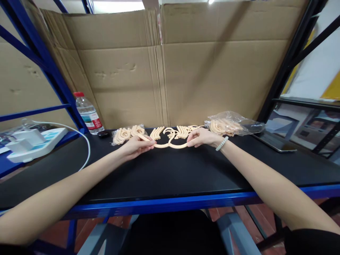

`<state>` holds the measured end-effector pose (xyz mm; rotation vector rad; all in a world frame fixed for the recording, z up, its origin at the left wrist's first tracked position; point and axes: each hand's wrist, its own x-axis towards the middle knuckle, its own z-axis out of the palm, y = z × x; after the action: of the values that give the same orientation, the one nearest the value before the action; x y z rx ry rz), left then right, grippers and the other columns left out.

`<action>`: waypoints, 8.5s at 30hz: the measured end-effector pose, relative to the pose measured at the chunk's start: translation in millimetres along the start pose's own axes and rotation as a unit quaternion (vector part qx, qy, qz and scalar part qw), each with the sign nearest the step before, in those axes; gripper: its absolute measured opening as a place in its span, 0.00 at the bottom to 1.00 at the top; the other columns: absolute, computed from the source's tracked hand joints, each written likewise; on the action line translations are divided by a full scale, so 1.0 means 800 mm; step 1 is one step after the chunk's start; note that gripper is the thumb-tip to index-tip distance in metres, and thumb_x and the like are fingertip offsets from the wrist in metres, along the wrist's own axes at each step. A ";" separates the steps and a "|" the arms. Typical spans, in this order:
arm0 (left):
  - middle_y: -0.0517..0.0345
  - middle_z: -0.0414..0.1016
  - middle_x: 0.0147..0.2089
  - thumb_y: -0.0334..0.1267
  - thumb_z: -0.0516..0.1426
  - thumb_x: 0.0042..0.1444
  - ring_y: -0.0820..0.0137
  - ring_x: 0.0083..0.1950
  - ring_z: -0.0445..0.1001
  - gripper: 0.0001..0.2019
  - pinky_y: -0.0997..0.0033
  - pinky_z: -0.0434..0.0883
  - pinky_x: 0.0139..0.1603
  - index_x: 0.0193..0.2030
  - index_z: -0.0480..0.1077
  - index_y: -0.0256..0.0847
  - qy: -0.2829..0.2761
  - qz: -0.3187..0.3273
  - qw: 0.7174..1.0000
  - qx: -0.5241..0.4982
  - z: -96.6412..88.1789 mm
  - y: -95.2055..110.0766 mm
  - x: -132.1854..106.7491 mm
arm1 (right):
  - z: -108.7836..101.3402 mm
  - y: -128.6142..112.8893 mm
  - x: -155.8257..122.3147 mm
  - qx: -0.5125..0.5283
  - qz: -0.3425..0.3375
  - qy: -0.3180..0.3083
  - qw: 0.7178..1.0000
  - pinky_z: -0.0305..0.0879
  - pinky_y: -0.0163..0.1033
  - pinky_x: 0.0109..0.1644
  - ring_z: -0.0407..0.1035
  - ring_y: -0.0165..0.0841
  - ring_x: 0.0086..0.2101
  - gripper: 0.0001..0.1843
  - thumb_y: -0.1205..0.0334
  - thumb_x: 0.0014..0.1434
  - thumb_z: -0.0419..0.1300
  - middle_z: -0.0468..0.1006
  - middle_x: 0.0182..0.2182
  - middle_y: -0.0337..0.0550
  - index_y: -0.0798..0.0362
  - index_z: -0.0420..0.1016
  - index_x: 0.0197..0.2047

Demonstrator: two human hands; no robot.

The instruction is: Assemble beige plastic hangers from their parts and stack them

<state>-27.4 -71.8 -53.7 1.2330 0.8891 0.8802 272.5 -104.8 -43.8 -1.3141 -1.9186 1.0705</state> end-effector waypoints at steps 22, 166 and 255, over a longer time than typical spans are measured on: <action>0.53 0.77 0.37 0.35 0.55 0.56 0.68 0.38 0.72 0.07 0.70 0.65 0.41 0.36 0.75 0.39 -0.165 0.322 0.736 0.572 -0.031 0.009 0.013 | -0.008 0.011 0.007 -0.223 -0.089 -0.050 0.969 0.65 0.39 0.37 0.71 0.35 0.32 0.16 0.50 0.49 0.63 0.78 0.29 0.45 0.56 0.78 0.32; 0.66 0.68 0.37 0.29 0.65 0.41 0.75 0.35 0.76 0.26 0.64 0.70 0.48 0.42 0.55 0.43 -0.024 0.200 0.979 -0.003 0.052 -0.005 -0.006 | 0.079 -0.046 0.014 0.369 -0.013 0.146 0.918 0.73 0.41 0.45 0.75 0.35 0.35 0.06 0.63 0.56 0.58 0.79 0.30 0.49 0.56 0.72 0.32; 0.61 0.73 0.27 0.31 0.68 0.38 0.79 0.26 0.71 0.14 0.76 0.71 0.33 0.33 0.73 0.34 0.018 0.154 0.987 -0.043 0.056 0.013 -0.026 | 0.029 -0.048 0.030 0.052 -0.124 0.232 0.963 0.68 0.35 0.30 0.70 0.29 0.24 0.14 0.55 0.56 0.59 0.76 0.25 0.45 0.59 0.74 0.35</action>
<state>4.7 -107.0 -37.0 1.3028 0.6911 1.1778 227.3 -96.5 -22.6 -1.1103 -1.5952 0.6568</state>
